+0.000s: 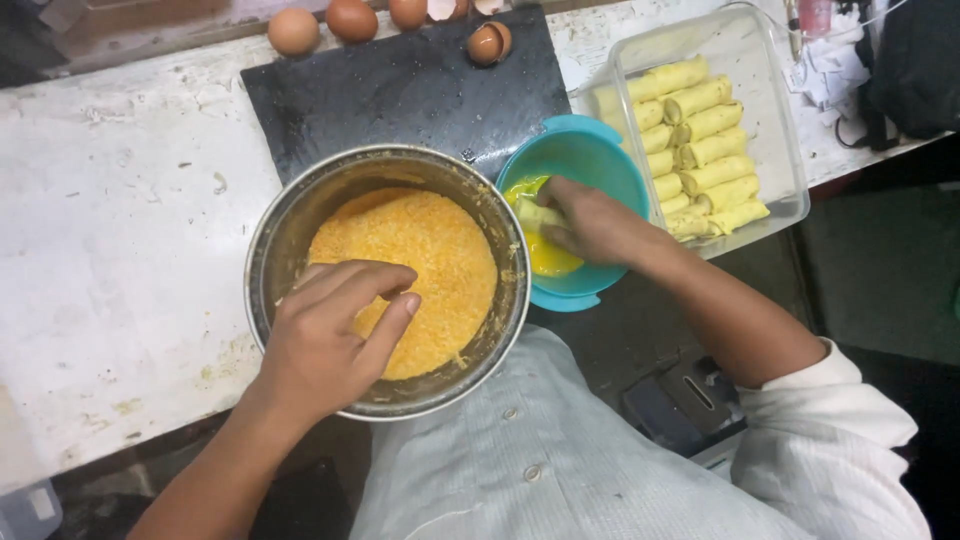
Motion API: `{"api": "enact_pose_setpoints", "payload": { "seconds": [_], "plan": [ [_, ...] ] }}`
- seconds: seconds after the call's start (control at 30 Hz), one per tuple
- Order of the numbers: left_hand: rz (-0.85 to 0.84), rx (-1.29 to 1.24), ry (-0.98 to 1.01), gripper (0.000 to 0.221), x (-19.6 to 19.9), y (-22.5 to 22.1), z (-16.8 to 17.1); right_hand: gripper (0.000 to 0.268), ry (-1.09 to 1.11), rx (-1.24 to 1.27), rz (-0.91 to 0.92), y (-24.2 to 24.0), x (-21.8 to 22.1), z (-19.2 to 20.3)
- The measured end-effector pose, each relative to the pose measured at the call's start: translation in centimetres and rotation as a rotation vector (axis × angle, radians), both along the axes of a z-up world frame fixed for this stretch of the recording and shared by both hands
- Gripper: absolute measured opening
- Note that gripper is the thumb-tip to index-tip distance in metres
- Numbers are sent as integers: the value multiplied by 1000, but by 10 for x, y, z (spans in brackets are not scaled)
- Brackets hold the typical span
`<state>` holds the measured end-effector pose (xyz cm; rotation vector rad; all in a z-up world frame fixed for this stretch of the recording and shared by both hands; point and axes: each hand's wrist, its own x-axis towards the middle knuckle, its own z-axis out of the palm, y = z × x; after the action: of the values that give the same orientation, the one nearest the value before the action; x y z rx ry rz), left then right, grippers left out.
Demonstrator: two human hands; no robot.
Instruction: Preparing rolls by cracking eggs for an egg wash and then coating each roll in breadcrumbs.
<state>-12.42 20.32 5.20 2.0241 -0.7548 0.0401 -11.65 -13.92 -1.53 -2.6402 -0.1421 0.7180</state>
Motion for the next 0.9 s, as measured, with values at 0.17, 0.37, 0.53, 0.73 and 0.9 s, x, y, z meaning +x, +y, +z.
{"api": "enact_pose_setpoints", "payload": {
  "seconds": [0.17, 0.37, 0.53, 0.73, 0.9],
  "plan": [
    [-216, 273, -135, 19, 51, 3, 26, 31, -318, -290, 179, -7, -3, -19],
    [-528, 696, 61, 29, 82, -23, 23, 37, -281, -313, 225, -10, -8, -40],
    [-591, 779, 133, 29, 89, -27, 10, 45, 23, 39, 2, 1, -1, 2],
    [-570, 844, 220, 29, 91, -24, 9, 33, -352, -205, 161, -9, -12, -10],
    [-534, 820, 253, 30, 91, -26, 17, 41, -375, -471, 281, -4, -19, -31]
  ]
}}
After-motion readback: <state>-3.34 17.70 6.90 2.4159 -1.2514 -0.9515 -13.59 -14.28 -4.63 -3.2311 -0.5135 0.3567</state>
